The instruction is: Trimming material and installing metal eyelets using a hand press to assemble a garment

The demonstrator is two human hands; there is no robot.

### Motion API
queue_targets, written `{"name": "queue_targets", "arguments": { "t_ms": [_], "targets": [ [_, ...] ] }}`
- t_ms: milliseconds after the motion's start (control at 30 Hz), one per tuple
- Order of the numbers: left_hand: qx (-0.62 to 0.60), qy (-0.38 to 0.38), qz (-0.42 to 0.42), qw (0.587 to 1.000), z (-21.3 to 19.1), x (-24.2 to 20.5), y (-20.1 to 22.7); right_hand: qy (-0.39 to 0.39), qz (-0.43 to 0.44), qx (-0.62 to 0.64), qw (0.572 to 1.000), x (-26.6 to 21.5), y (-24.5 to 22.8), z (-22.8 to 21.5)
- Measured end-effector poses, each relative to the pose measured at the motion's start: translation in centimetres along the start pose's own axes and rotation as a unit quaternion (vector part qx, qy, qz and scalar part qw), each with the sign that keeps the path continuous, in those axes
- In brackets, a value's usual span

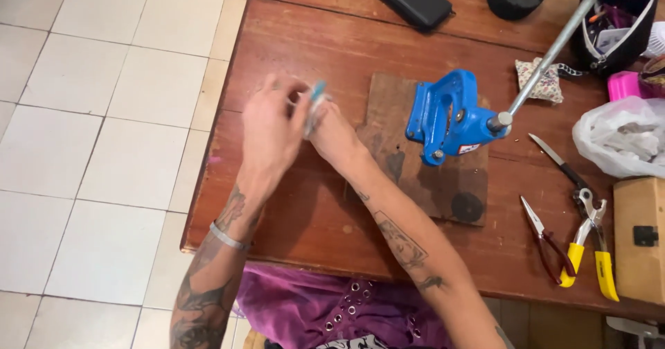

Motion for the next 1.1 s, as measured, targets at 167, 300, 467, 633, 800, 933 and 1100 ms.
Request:
{"name": "queue_targets", "arguments": {
  "t_ms": [167, 300, 467, 633, 800, 933, 1100],
  "targets": [
    [0.002, 0.138, -0.104, 0.985, -2.8, -2.5, -6.4, -0.008, 0.014, -0.016, 1.0, 0.6, 0.2, -0.4],
    [-0.291, 0.213, -0.301, 0.883, 0.0, -5.3, -9.6, -0.025, 0.041, -0.029, 0.998, -0.1, 0.4, -0.7],
    [-0.662, 0.326, -0.376, 0.561, 6.1, -9.3, -12.1, -0.031, 0.048, -0.046, 0.997, 0.8, -0.1, -2.1],
    [-0.73, 0.276, -0.334, 0.529, 9.0, -8.7, -13.1, -0.025, 0.09, -0.056, 0.994, 0.9, -1.1, -4.6],
    [-0.765, 0.198, -0.379, 0.482, 12.8, -7.4, -14.1, -0.011, 0.03, -0.166, 0.986, 0.8, -1.7, -0.2],
    [-0.769, 0.176, -0.423, 0.445, 15.3, -7.5, -16.8, -0.036, 0.0, -0.192, 0.981, 0.1, -0.5, 2.0],
    [-0.752, 0.225, -0.433, 0.444, 15.5, -7.0, -18.9, -0.038, 0.078, 0.041, 0.995, 0.1, 1.0, 2.1]
  ]
}}
Point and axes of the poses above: each hand's wrist, its own x-axis towards the middle knuckle, its own z-axis out of the palm, y = z × x, the point moved 10 cm from there along x, towards the middle knuckle, and after that the axes turned 14 degrees about -x, right-handed, at the moved point
